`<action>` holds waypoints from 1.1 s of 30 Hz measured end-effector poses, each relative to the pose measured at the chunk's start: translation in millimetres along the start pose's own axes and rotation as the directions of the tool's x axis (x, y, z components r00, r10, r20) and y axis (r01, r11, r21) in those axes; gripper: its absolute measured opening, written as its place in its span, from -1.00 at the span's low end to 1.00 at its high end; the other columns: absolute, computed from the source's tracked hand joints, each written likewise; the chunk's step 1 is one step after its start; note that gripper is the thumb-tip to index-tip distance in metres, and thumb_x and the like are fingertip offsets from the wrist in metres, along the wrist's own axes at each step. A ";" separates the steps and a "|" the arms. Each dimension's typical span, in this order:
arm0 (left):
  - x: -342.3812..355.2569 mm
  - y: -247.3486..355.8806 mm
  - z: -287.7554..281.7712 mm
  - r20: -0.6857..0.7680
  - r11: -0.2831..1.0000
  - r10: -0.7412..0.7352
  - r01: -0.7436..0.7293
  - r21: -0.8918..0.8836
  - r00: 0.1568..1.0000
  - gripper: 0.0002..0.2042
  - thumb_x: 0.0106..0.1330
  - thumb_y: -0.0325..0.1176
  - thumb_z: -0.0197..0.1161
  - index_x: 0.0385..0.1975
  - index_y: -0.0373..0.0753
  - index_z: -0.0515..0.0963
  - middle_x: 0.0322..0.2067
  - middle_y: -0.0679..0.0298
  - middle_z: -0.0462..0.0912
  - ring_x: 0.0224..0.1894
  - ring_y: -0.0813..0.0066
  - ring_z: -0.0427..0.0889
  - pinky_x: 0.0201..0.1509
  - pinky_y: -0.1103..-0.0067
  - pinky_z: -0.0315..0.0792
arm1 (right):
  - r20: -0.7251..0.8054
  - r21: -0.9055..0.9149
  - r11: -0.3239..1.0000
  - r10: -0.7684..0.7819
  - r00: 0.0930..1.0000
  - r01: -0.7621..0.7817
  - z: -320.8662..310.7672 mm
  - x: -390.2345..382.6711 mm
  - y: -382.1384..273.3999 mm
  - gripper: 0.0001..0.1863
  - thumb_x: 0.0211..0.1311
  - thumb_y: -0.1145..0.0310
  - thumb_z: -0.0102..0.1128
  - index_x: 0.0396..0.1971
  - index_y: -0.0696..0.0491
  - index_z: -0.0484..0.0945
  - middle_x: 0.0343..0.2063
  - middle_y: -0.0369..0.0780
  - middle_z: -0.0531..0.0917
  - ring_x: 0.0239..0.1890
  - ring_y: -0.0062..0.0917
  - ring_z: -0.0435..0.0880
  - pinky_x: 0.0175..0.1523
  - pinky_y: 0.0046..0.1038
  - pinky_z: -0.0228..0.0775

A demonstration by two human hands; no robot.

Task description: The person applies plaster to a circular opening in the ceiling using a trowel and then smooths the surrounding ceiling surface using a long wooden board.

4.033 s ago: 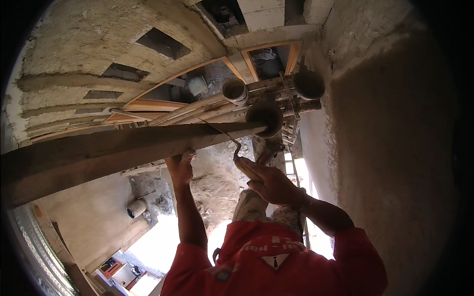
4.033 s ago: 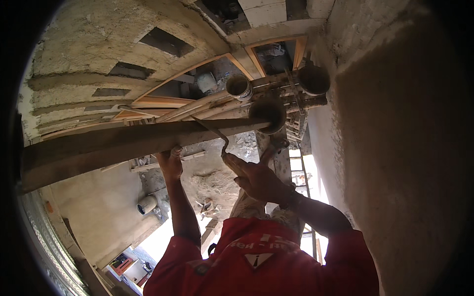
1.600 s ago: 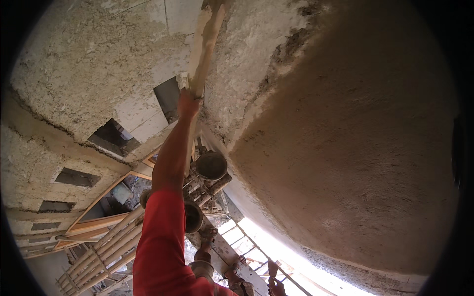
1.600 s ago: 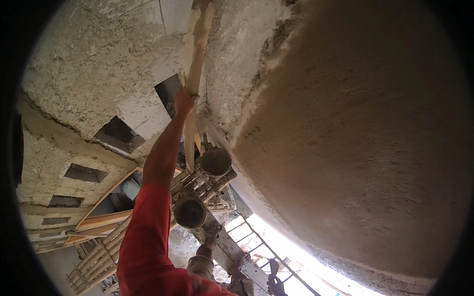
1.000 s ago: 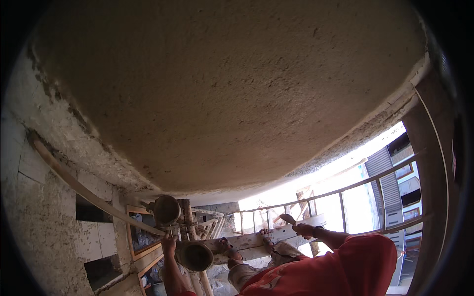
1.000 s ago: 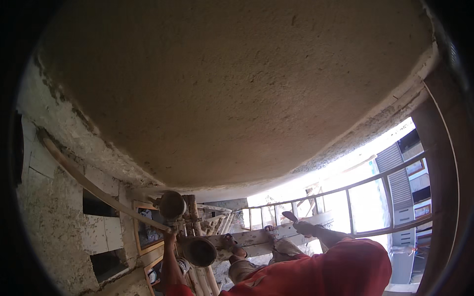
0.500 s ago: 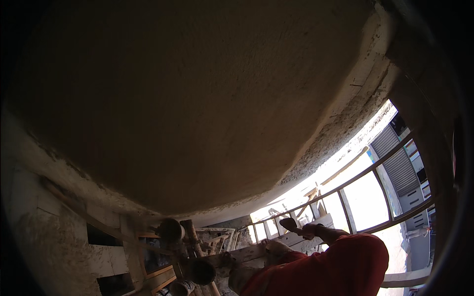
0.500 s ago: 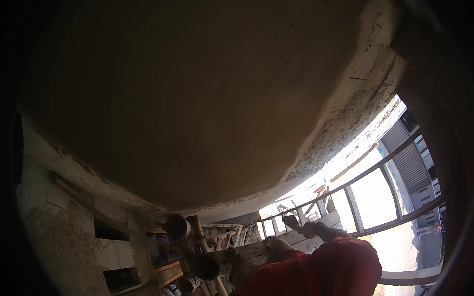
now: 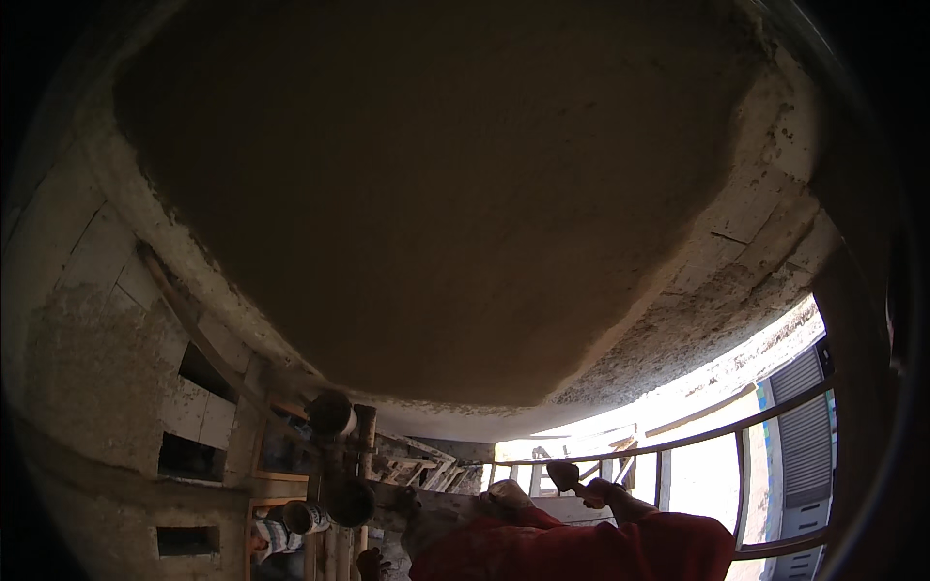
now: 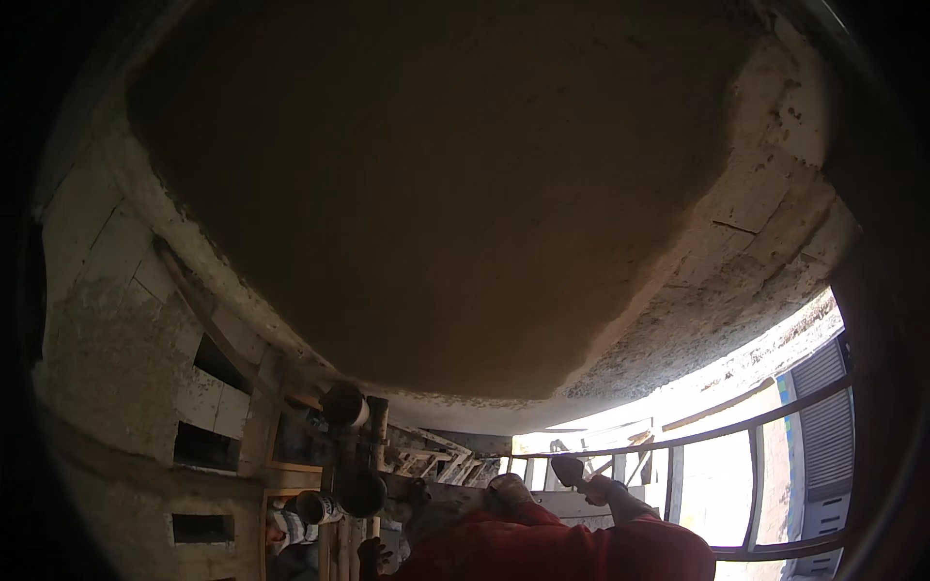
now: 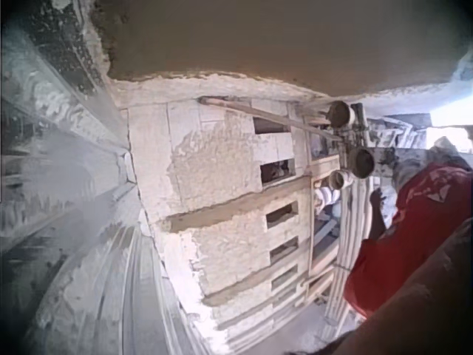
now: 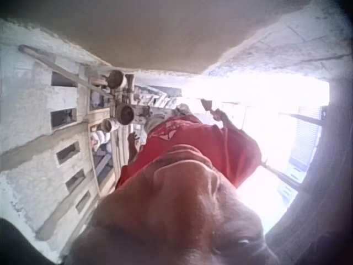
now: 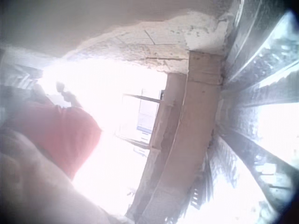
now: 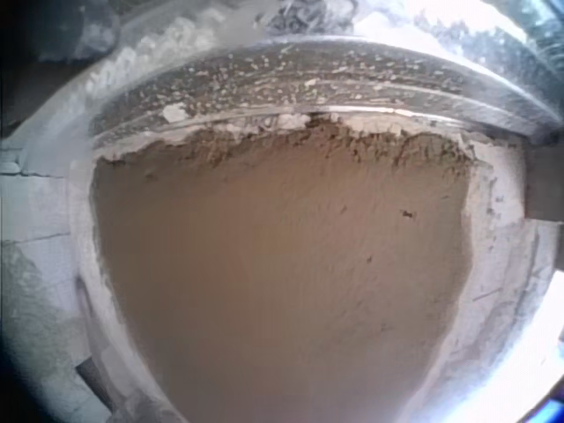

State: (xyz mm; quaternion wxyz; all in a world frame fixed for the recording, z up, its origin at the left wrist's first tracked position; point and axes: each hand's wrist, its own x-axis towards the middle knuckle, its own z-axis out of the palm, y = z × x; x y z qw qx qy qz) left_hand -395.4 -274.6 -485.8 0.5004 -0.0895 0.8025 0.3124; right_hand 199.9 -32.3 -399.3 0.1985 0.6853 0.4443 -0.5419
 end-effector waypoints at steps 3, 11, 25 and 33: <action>-36.3 -28.8 8.6 0.006 0.991 0.053 -0.052 -0.124 0.999 -0.67 0.20 -0.30 0.21 -0.08 -0.32 0.46 -0.34 0.12 0.55 -0.51 0.21 0.60 -0.46 0.41 0.51 | -0.038 -0.062 0.997 -0.057 0.998 0.055 -14.1 37.2 24.6 -0.28 0.00 -0.38 0.02 -0.62 0.12 0.56 -0.72 -0.24 0.55 -0.71 -0.54 0.52 -0.62 -0.45 0.32; -85.9 -99.7 0.1 -0.161 0.931 0.015 -0.072 -0.359 0.987 -0.49 0.06 -0.30 0.31 0.03 -0.29 0.36 -0.43 0.24 0.50 -0.44 0.45 0.51 -0.51 0.51 0.48 | 0.090 -0.077 0.995 -0.052 0.995 0.059 -31.2 41.2 -22.7 -0.30 0.16 -0.29 -0.12 -0.60 0.16 0.50 -0.76 -0.24 0.47 -0.72 -0.52 0.46 -0.59 -0.42 0.30; -95.5 -161.3 -14.2 -0.215 0.809 -0.166 0.008 -0.588 0.962 -0.46 0.07 -0.30 0.28 0.08 -0.34 0.34 -0.39 0.19 0.53 -0.40 0.41 0.52 -0.43 0.45 0.51 | 0.133 -0.240 0.962 -0.100 0.986 0.130 -18.5 6.2 -192.4 -0.40 0.10 -0.24 0.11 -0.66 0.09 0.41 -0.75 -0.25 0.43 -0.77 -0.49 0.40 -0.63 -0.43 0.28; -98.8 -138.9 -53.2 -0.229 0.793 -0.168 -0.006 -0.609 0.959 -0.44 0.10 -0.27 0.25 0.11 -0.37 0.31 -0.21 0.03 0.56 -0.22 0.30 0.57 -0.35 0.44 0.54 | 0.198 -0.172 0.968 -0.149 0.969 0.184 8.1 -8.6 -272.0 -0.60 0.17 0.00 0.10 -0.60 0.05 0.41 -0.73 -0.27 0.44 -0.77 -0.53 0.42 -0.65 -0.45 0.28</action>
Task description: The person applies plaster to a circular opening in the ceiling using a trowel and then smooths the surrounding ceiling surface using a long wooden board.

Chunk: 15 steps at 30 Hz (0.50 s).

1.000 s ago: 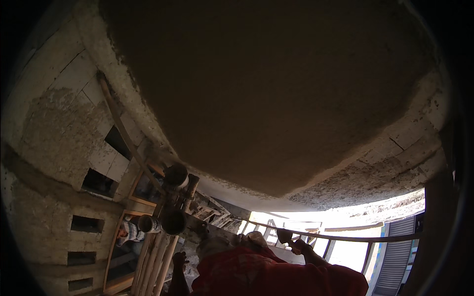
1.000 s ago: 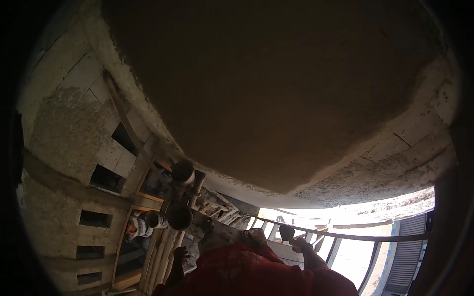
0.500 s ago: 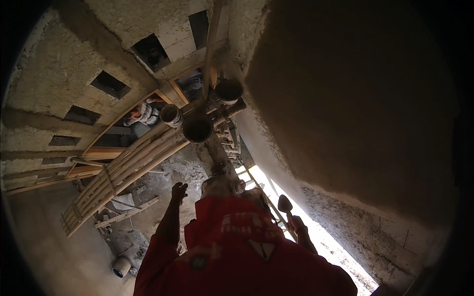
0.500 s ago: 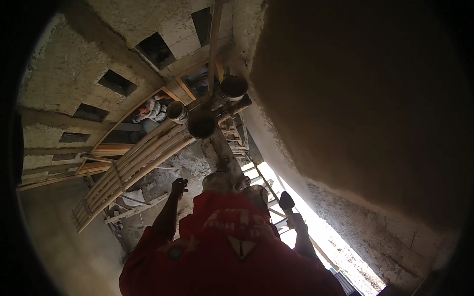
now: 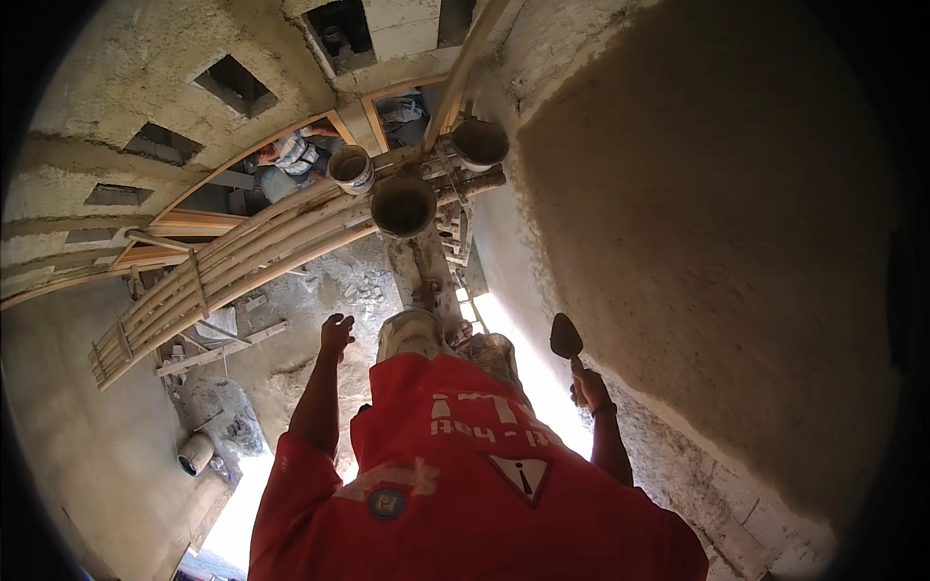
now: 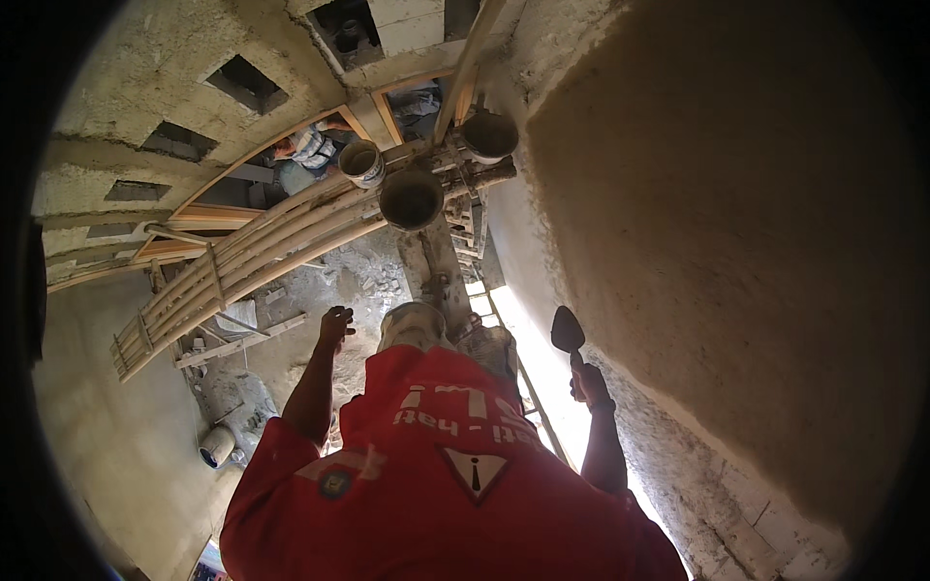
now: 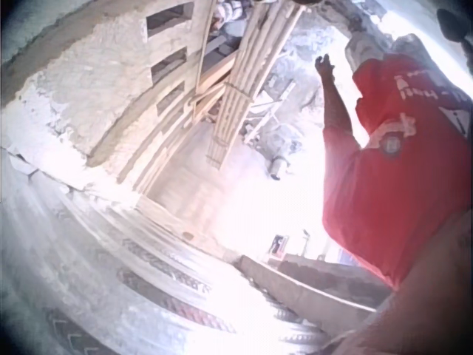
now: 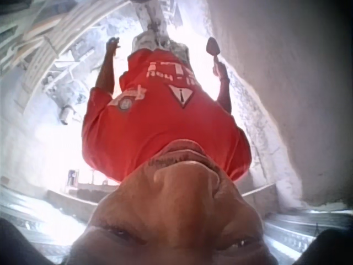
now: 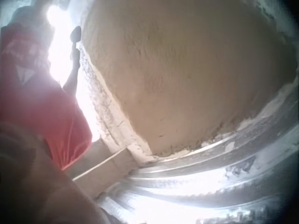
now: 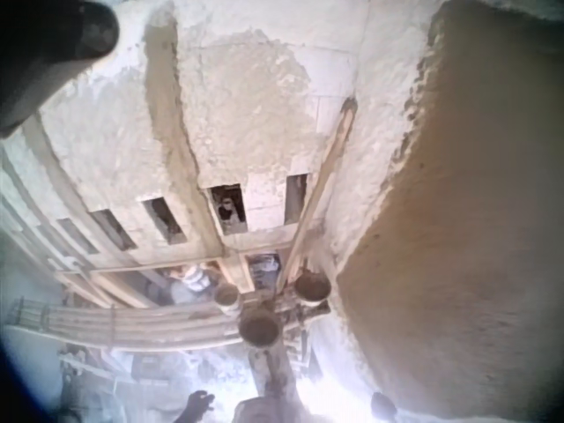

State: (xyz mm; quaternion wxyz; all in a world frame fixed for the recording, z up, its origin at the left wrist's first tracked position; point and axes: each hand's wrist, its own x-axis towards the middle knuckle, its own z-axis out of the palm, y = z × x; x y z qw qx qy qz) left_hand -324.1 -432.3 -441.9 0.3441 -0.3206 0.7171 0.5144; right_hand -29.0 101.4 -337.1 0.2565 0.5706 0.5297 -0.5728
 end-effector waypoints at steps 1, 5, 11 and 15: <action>-4.5 14.1 1.0 -0.006 0.999 -0.001 0.002 0.049 1.000 -0.44 0.12 -0.26 0.24 0.11 -0.38 0.31 -0.16 -0.01 0.55 -0.17 0.27 0.57 -0.33 0.45 0.55 | 0.019 0.006 1.000 -0.007 1.000 0.007 -0.3 -0.2 -0.4 -0.60 0.18 0.01 0.09 -0.60 0.06 0.42 -0.73 -0.27 0.45 -0.76 -0.53 0.44 -0.64 -0.45 0.30; -16.1 22.0 -7.6 -0.062 0.996 0.090 -0.089 0.018 0.994 -0.45 0.15 -0.21 0.20 0.11 -0.36 0.31 -0.22 0.07 0.57 -0.30 0.30 0.61 -0.50 0.55 0.40 | 0.048 -0.092 0.996 -0.004 0.999 0.009 14.1 -2.9 -0.7 -0.56 0.22 -0.03 0.07 -0.56 0.08 0.42 -0.73 -0.27 0.46 -0.78 -0.55 0.43 -0.68 -0.48 0.28; -71.7 -16.7 -17.2 -0.114 0.999 0.036 -0.035 0.007 0.993 -0.47 0.15 -0.27 0.20 0.09 -0.44 0.33 -0.20 0.01 0.56 -0.24 0.30 0.60 -0.33 0.49 0.57 | 0.017 -0.234 0.972 0.032 0.999 -0.027 9.6 6.8 45.6 -0.47 0.19 -0.13 0.03 -0.58 0.11 0.43 -0.73 -0.25 0.48 -0.76 -0.51 0.46 -0.68 -0.45 0.29; -98.1 -89.3 -13.7 -0.083 0.984 -0.172 0.167 -0.060 0.982 -0.46 0.12 -0.28 0.23 0.09 -0.40 0.31 -0.23 0.08 0.55 -0.26 0.34 0.56 -0.41 0.49 0.52 | -0.017 -0.306 0.948 0.083 0.996 -0.085 -4.2 8.7 83.2 -0.36 0.17 -0.24 -0.03 -0.66 0.13 0.43 -0.75 -0.22 0.48 -0.75 -0.48 0.49 -0.66 -0.42 0.32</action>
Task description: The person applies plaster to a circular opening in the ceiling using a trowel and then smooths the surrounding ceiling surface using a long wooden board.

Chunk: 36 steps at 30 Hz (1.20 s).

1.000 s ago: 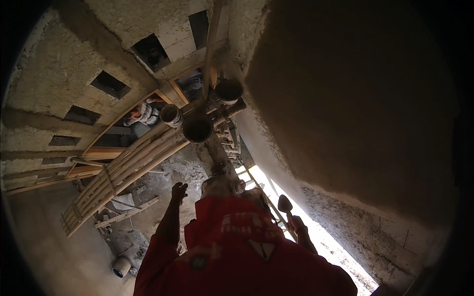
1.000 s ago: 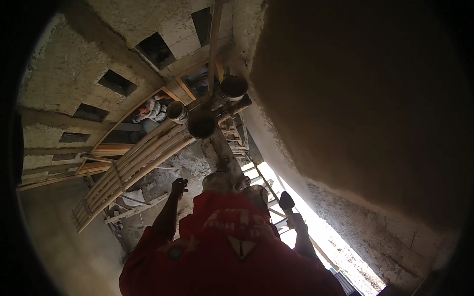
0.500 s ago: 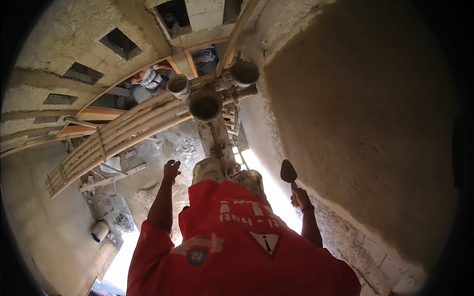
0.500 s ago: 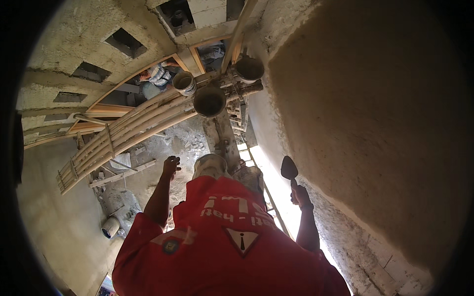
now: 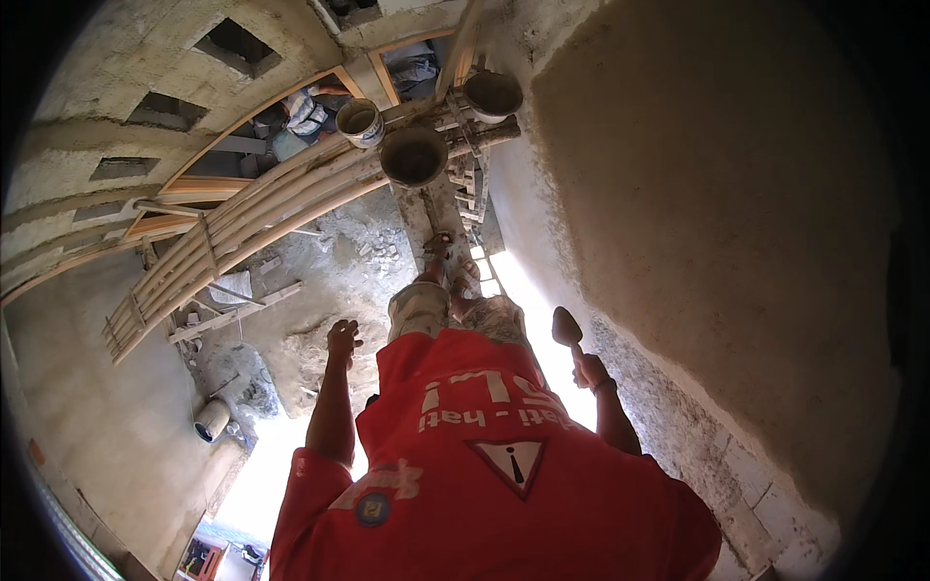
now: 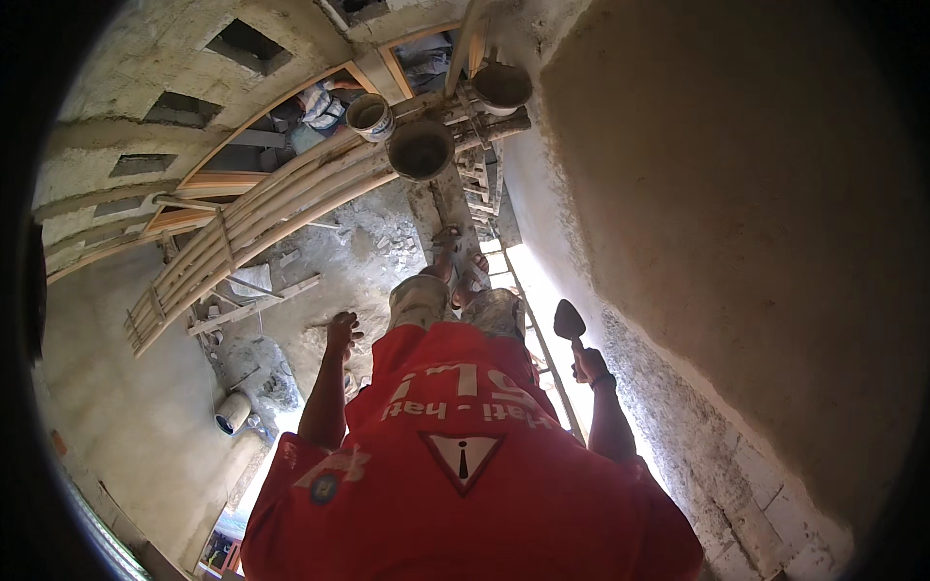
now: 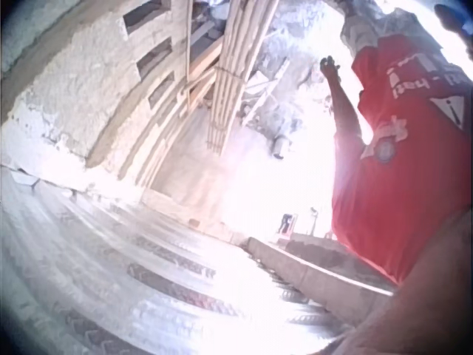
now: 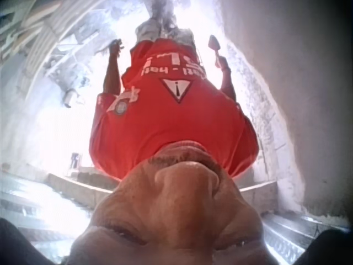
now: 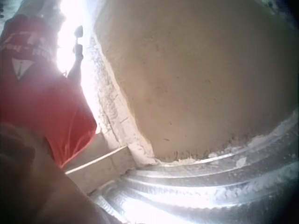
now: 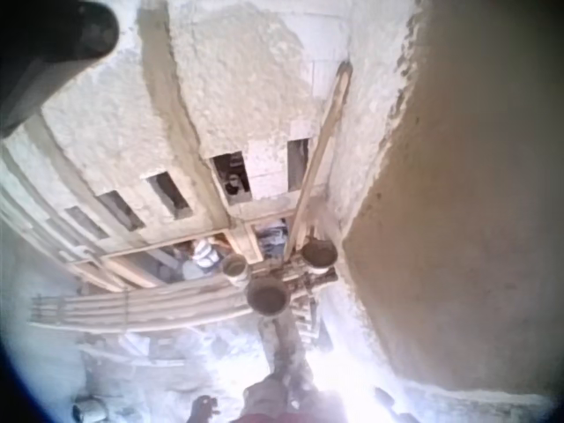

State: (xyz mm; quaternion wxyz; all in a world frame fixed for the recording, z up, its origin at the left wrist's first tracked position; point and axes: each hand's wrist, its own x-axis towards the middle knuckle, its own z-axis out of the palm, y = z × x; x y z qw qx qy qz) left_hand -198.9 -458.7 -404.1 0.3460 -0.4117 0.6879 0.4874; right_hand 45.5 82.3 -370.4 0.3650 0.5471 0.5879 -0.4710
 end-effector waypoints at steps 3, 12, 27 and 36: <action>0.1 -55.4 -1.8 -0.024 0.991 -0.120 0.118 -0.064 0.993 -0.48 0.12 -0.32 0.25 0.09 -0.35 0.33 -0.20 0.13 0.52 -0.24 0.37 0.52 -0.39 0.43 0.51 | 0.007 0.007 0.998 0.056 0.998 -0.056 6.3 -6.5 8.7 -0.46 0.20 -0.05 0.07 -0.61 0.20 0.42 -0.71 -0.15 0.51 -0.74 -0.43 0.51 -0.66 -0.38 0.36; -3.3 -51.0 3.2 -0.031 0.974 -0.114 0.106 -0.202 0.993 -0.46 0.09 -0.22 0.26 0.09 -0.21 0.34 -0.29 0.12 0.57 -0.50 0.31 0.60 -0.70 0.62 0.24 | 0.036 -0.076 0.995 0.069 0.997 -0.066 -5.8 27.8 -44.4 -0.54 0.16 0.00 0.11 -0.51 0.18 0.45 -0.69 -0.19 0.50 -0.75 -0.43 0.49 -0.65 -0.38 0.37; 60.6 18.6 -37.4 -0.093 0.973 -0.106 0.083 -0.217 0.990 -0.51 0.13 -0.22 0.21 0.09 -0.12 0.32 -0.29 0.23 0.56 -0.48 0.41 0.59 -0.60 0.63 0.20 | 0.037 -0.057 0.960 -0.273 0.961 0.275 33.4 25.5 -286.4 -0.71 0.08 0.27 0.22 -0.33 0.12 0.37 -0.71 -0.29 0.46 -0.76 -0.58 0.44 -0.69 -0.48 0.29; 110.8 52.0 -26.1 -0.137 0.992 -0.010 -0.007 -0.124 0.991 -0.47 0.12 -0.31 0.23 0.09 -0.39 0.33 -0.37 0.15 0.54 -0.41 0.46 0.53 -0.38 0.56 0.49 | 0.178 -0.302 0.946 -0.066 0.982 0.118 74.7 125.0 -276.9 -0.66 0.21 0.07 0.10 -0.46 0.08 0.41 -0.71 -0.28 0.46 -0.74 -0.58 0.44 -0.69 -0.46 0.28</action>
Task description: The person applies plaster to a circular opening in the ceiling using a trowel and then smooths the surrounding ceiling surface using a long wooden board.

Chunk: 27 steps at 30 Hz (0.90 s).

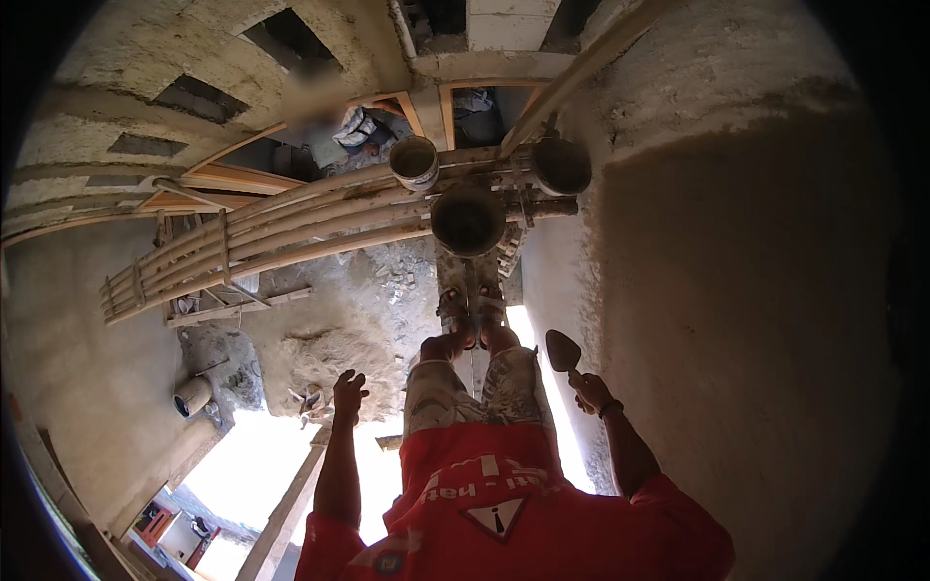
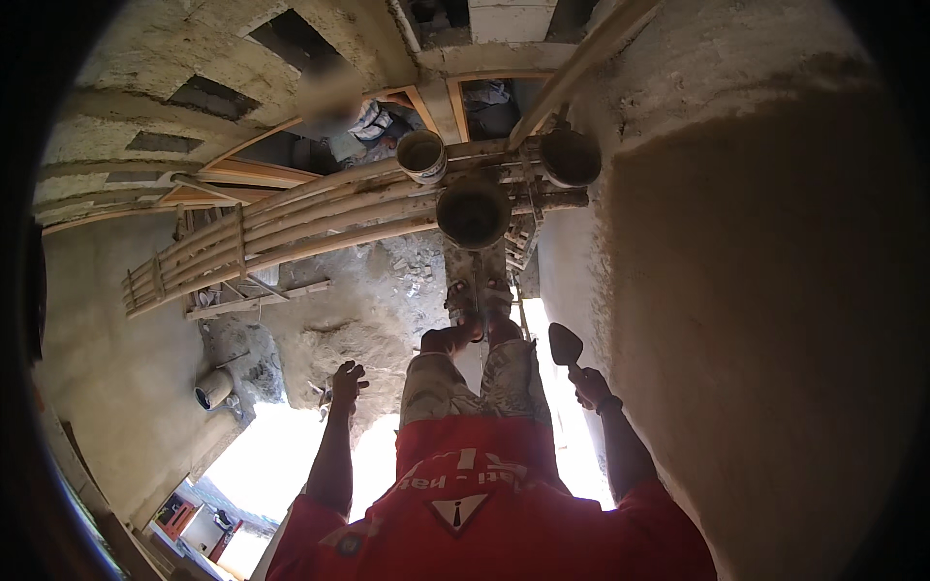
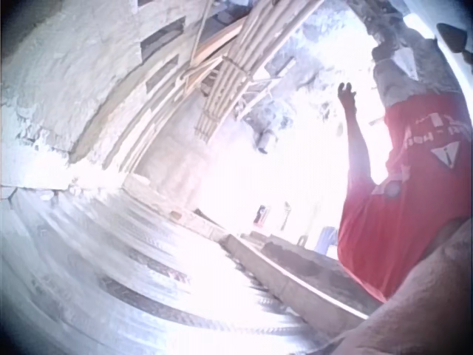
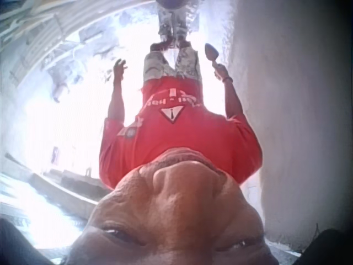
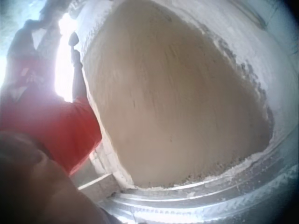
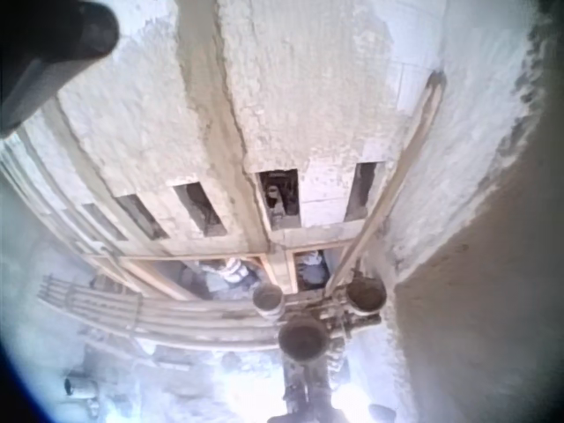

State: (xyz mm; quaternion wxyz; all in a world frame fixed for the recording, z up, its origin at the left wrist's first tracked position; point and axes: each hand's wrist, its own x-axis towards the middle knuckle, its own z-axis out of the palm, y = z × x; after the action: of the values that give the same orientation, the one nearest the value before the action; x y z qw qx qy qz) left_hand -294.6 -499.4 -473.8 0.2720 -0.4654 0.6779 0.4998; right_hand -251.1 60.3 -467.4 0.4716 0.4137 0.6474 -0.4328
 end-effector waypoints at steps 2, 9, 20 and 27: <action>21.4 11.8 24.8 -0.010 0.999 0.039 -0.039 -0.019 0.999 -0.47 0.12 -0.31 0.23 0.11 -0.37 0.33 -0.37 0.16 0.55 -0.44 0.48 0.51 -0.44 0.58 0.43 | 0.015 0.027 0.998 0.048 0.999 -0.048 -0.1 27.9 -0.7 -0.67 0.20 0.09 0.11 -0.45 0.08 0.41 -0.71 -0.28 0.46 -0.74 -0.58 0.44 -0.68 -0.45 0.28; 167.7 84.5 137.6 0.137 0.981 0.153 -0.167 0.100 0.979 -0.39 0.16 -0.26 0.26 0.20 -0.27 0.21 -0.25 0.15 0.55 -0.50 0.54 0.45 -0.53 0.56 0.37 | -0.008 0.194 0.981 0.012 1.000 -0.010 9.3 158.7 17.7 -0.73 0.15 0.18 0.14 -0.39 0.09 0.40 -0.73 -0.28 0.45 -0.77 -0.59 0.42 -0.69 -0.48 0.27; 549.5 221.5 338.5 0.115 0.971 0.162 -0.138 -0.197 0.980 -0.06 0.11 -0.20 0.32 0.31 -0.15 -0.28 0.20 -0.18 0.15 0.06 -0.30 0.35 -0.01 -0.04 0.37 | -0.270 0.177 0.984 0.033 0.962 0.016 72.7 372.5 71.4 -0.68 0.21 0.09 0.06 -0.37 0.08 0.42 -0.77 -0.33 0.43 -0.83 -0.67 0.37 -0.76 -0.57 0.16; 754.6 226.8 334.6 0.298 0.107 0.734 -0.537 0.837 0.610 -0.18 -0.10 0.10 0.39 0.20 -0.08 0.25 0.13 0.20 0.36 0.21 0.28 0.28 0.23 0.26 0.11 | -0.402 -0.330 0.921 -0.336 0.852 0.207 99.8 485.6 130.3 -0.58 0.32 0.03 -0.13 0.03 -0.04 0.40 -0.20 -0.02 0.57 -0.18 -0.11 0.59 -0.15 -0.24 0.46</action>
State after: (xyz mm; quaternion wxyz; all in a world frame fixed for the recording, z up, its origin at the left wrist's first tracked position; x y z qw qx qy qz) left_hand -847.8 -443.7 -1124.8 0.1579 0.0396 0.9821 0.0948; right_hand -206.3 64.1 -977.9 0.2945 0.3368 0.8448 -0.2936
